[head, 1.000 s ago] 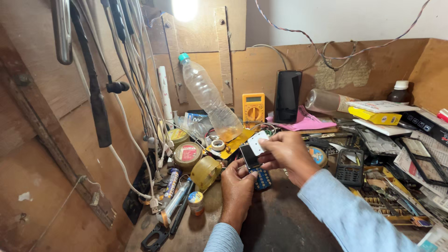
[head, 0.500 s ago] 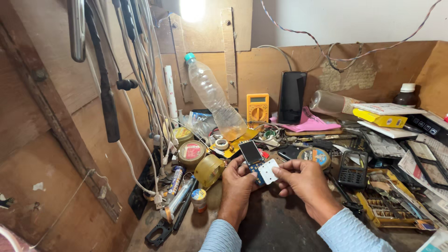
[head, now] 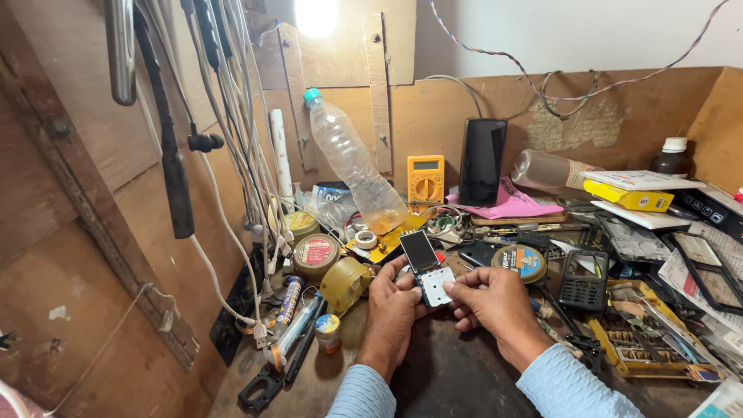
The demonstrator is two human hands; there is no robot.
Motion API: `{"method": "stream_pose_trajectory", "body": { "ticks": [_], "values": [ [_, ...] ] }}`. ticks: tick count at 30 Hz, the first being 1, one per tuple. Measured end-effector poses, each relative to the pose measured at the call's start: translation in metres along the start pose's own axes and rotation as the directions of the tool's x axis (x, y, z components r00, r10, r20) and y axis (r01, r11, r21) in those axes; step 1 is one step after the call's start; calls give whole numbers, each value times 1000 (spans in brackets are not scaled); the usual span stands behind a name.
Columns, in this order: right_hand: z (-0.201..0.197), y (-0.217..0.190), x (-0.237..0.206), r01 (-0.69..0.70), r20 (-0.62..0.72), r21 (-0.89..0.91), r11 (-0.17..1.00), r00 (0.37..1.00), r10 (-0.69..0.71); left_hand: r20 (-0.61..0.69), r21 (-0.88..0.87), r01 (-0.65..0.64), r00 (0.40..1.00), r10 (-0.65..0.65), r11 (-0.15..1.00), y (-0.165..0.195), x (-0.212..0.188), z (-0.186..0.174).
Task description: The person uses a screwdriver to remove screws from a small electronic device, then opens the casing to access the internal components. They manipulate the device and its parts on a cluttered workbench.
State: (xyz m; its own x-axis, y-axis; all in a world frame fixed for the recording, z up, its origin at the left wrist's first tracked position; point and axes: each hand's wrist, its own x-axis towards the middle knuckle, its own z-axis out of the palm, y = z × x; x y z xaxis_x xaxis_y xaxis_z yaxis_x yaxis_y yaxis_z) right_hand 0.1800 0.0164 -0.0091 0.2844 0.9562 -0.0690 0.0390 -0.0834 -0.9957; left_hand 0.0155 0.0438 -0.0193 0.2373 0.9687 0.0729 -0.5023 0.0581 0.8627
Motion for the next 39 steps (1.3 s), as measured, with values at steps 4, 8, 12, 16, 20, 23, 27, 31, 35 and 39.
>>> {"method": "stream_pose_trajectory", "body": {
  "ticks": [4, 8, 12, 16, 20, 23, 27, 31, 35, 39],
  "values": [
    [2, 0, 2, 15, -6, 6, 1000, 1000, -15, -14, -28, 21, 1000, -22, 999, 5, -2, 3],
    [3, 0, 2, 31, -13, -6, 999, 999, -31, -10, -28, 8, 1000, -8, 1000, 6, -4, 5],
    [5, 1, 1, 41, -23, -7, 999, 999, -41, 10, -18, -33, 999, 33, 999, 4, -5, 4],
    [7, 2, -1, 55, -49, -39, 998, 997, -57, 69, -81, -67, 995, 72, 994, 2, -5, 3],
    [10, 1, -2, 59, -67, -65, 996, 996, -63, 73, -88, -55, 995, 61, 995, 2, -6, 4],
    [10, 1, -3, 68, -72, -66, 995, 995, -73, 74, -84, -51, 996, 57, 995, 3, -6, 5],
    [11, 0, -3, 68, -79, -61, 996, 994, -73, 87, -74, -57, 994, 63, 996, 3, -6, 5],
    [11, 1, -3, 68, -85, -60, 996, 994, -73, 82, -69, -70, 994, 76, 995, 2, -6, 5],
    [11, 2, -1, 81, -79, -57, 995, 993, -85, 95, -77, -72, 992, 79, 994, 2, -6, 5],
    [11, 3, 0, 75, -84, -46, 996, 993, -79, 98, -69, -68, 992, 75, 995, 3, -7, 5]
  ]
}}
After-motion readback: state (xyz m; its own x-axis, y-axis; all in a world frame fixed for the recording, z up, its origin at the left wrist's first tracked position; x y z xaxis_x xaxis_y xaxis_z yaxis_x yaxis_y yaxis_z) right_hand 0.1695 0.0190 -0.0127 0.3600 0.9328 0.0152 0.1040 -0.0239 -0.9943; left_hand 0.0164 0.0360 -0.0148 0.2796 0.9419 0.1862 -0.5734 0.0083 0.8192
